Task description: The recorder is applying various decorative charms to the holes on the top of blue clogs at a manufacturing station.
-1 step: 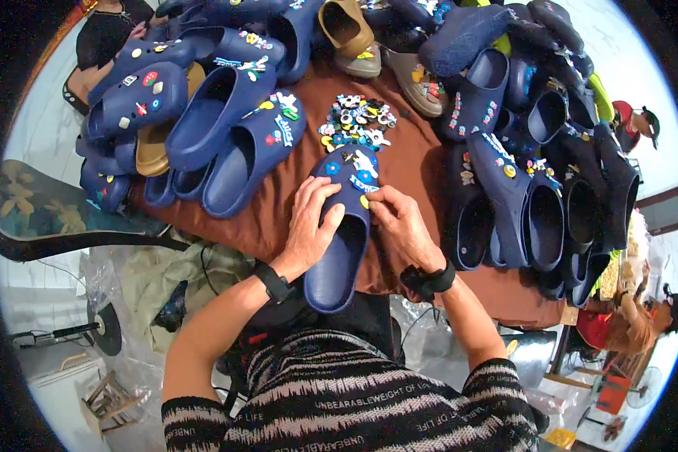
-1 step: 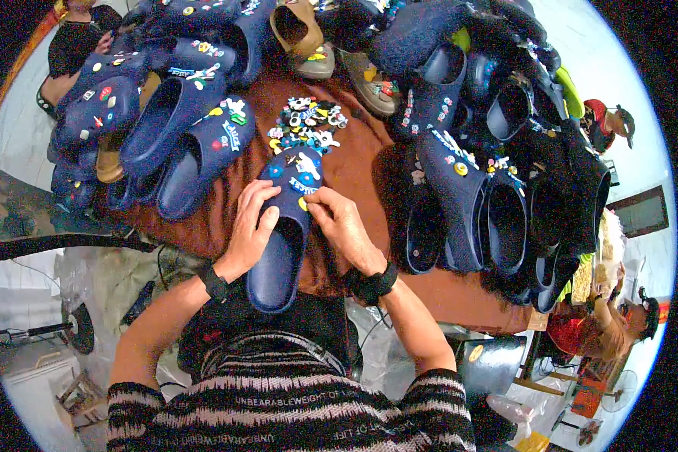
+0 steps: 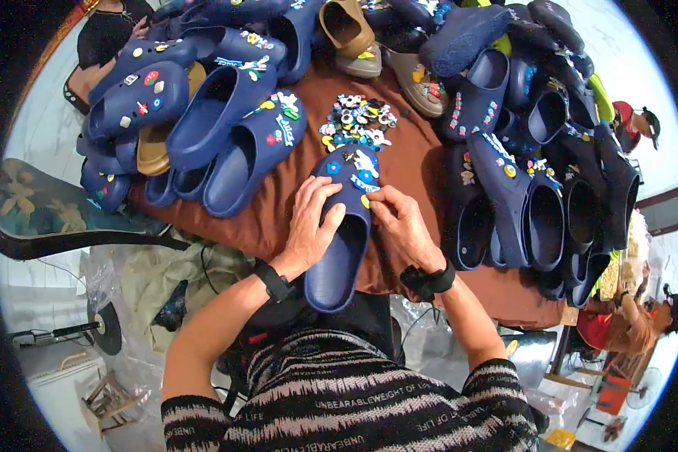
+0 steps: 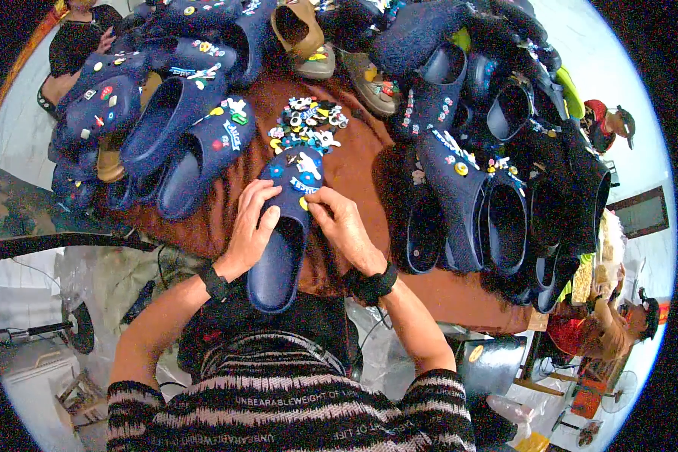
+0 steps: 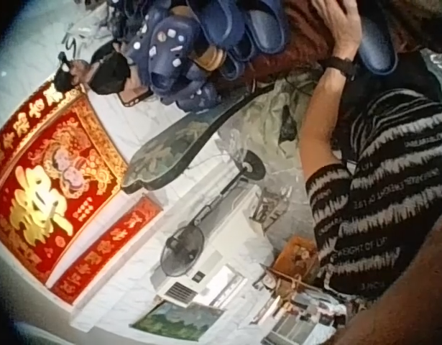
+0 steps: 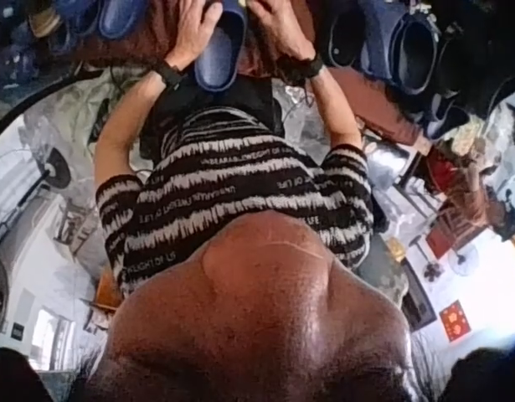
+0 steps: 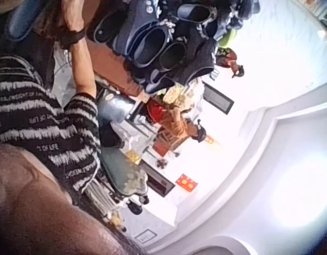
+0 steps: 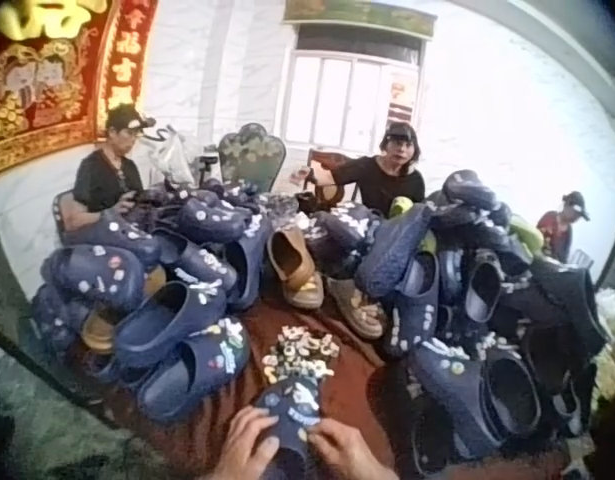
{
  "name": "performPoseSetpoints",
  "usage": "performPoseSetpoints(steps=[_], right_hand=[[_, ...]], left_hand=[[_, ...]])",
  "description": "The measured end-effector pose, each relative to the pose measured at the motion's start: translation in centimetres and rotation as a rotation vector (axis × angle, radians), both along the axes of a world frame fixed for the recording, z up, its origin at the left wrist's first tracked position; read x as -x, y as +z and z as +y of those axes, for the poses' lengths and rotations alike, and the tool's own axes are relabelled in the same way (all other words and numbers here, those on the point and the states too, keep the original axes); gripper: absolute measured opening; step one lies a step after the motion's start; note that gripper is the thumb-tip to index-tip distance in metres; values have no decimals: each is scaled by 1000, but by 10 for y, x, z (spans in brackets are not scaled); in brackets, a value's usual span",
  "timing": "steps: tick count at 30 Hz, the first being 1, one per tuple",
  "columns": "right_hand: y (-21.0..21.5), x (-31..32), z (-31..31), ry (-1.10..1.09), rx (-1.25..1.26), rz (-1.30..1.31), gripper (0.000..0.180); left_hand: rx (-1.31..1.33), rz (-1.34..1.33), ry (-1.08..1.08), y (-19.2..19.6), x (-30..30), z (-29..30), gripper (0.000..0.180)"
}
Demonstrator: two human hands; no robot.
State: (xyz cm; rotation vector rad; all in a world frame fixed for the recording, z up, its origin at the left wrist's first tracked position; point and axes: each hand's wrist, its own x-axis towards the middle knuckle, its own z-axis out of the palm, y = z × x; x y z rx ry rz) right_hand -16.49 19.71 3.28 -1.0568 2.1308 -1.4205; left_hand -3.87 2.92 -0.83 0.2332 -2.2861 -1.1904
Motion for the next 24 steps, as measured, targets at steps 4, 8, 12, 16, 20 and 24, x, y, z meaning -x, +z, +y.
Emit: performPoseSetpoints(steps=[4,8,12,16,20,24], right_hand=[[-14,-8,13,-47,45,-121,14],[-8,-24,31,-92,36,-66,15],[10,2,36,-65,1,-174,14],[18,65,-9,-259,101,9,13],[-34,164,-46,-358,28,162,19],[-71,233,-56,-436,-156,437,25]], left_hand=[[42,-42,-71,5,-2,0,45],[32,-78,-174,6,-9,4,46],[26,-74,-182,5,-12,5,49],[8,-53,-149,3,-14,3,50],[-12,-43,-157,6,-10,6,49],[-15,-33,-152,4,-7,10,51]])
